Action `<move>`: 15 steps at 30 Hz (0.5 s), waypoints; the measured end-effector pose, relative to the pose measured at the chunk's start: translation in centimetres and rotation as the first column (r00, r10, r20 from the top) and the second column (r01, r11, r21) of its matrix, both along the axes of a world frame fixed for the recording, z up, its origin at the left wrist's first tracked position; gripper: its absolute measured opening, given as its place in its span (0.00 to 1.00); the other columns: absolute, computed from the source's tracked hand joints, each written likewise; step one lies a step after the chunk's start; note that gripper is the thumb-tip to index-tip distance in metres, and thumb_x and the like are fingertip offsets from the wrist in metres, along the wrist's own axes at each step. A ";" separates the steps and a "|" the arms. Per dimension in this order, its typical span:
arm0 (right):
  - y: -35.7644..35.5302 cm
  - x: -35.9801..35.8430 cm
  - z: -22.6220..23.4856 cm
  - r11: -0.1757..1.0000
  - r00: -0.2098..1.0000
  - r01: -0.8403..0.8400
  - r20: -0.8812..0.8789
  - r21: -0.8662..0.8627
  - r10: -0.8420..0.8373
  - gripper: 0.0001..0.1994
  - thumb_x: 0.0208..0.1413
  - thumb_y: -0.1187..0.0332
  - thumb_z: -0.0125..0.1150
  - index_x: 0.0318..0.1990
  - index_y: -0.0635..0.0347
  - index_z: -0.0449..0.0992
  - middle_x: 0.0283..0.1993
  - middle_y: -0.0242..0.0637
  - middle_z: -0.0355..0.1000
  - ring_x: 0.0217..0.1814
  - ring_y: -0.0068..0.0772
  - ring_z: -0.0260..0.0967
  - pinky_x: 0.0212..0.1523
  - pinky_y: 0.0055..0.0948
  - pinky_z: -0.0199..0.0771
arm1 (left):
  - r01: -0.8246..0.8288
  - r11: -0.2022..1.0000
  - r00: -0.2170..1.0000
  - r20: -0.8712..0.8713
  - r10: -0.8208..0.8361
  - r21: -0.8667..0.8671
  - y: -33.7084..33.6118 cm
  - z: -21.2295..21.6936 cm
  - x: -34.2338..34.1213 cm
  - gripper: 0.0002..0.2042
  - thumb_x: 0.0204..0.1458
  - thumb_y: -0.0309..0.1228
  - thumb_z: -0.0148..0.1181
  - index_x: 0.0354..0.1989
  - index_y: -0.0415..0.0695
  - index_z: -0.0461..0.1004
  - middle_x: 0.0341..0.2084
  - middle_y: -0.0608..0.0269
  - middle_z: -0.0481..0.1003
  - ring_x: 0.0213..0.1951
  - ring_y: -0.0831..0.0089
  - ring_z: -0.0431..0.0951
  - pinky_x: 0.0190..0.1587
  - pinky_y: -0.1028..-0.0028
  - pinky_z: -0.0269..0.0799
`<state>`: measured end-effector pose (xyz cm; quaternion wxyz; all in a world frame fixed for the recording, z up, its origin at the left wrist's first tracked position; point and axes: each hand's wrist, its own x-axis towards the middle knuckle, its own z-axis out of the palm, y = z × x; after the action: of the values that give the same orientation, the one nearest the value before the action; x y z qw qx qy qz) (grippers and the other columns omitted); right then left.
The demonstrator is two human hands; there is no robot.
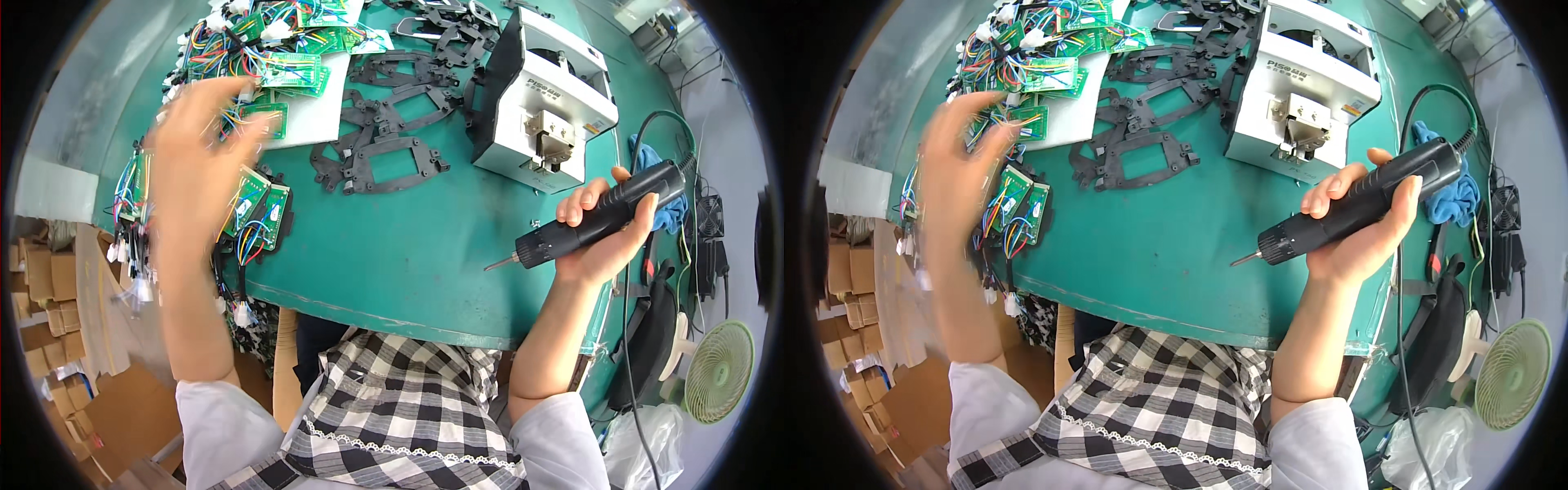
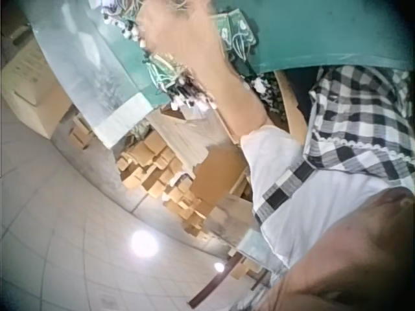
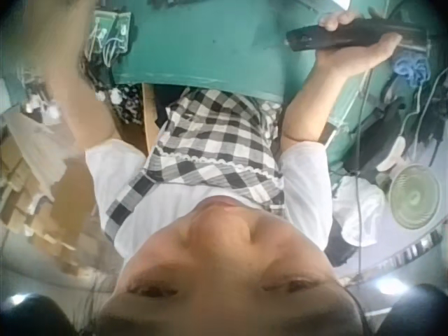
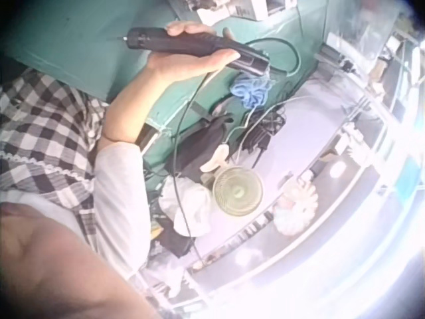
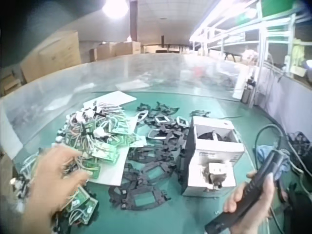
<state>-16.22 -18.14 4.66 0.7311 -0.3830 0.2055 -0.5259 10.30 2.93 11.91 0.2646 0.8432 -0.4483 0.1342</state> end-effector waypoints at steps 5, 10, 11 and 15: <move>0.4 0.3 0.8 0.999 0.999 0.036 -0.013 -0.003 -0.036 0.25 0.60 0.43 0.43 0.46 0.60 0.65 0.20 0.37 0.64 0.15 0.32 0.62 0.20 0.33 0.66 | 0.244 0.935 0.957 0.091 -0.275 0.256 -12.8 -6.2 -0.3 0.15 0.50 0.44 0.58 0.36 0.46 0.78 0.34 0.58 0.76 0.42 0.59 0.75 0.44 0.61 0.71; 0.8 0.4 1.7 0.998 0.999 0.053 -0.010 0.031 -0.052 0.25 0.62 0.45 0.41 0.46 0.60 0.64 0.19 0.37 0.63 0.15 0.32 0.62 0.19 0.32 0.66 | -0.053 0.951 0.974 0.226 -0.018 0.303 -22.7 -9.0 2.0 0.19 0.53 0.51 0.55 0.41 0.51 0.80 0.42 0.59 0.76 0.46 0.61 0.76 0.47 0.60 0.69; 0.9 0.4 1.6 0.998 0.999 0.051 -0.014 0.037 -0.050 0.25 0.62 0.45 0.41 0.46 0.60 0.64 0.19 0.37 0.63 0.15 0.32 0.62 0.19 0.32 0.66 | -0.126 0.934 0.970 0.239 0.045 0.336 -23.6 -9.5 2.1 0.19 0.53 0.52 0.55 0.42 0.52 0.80 0.43 0.60 0.76 0.47 0.62 0.76 0.48 0.60 0.68; 0.9 0.7 1.4 0.998 1.000 0.013 0.004 0.058 -0.013 0.25 0.62 0.45 0.41 0.47 0.60 0.64 0.20 0.37 0.64 0.15 0.31 0.62 0.19 0.32 0.66 | -0.080 0.979 0.993 -0.074 0.095 0.186 -24.6 -11.0 2.8 0.19 0.49 0.52 0.60 0.38 0.50 0.79 0.40 0.58 0.78 0.47 0.63 0.76 0.48 0.62 0.67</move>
<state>-15.50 -17.29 6.10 0.7388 -0.3593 0.2215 -0.5254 13.07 -21.66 0.95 0.1981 0.8878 -0.4097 0.0690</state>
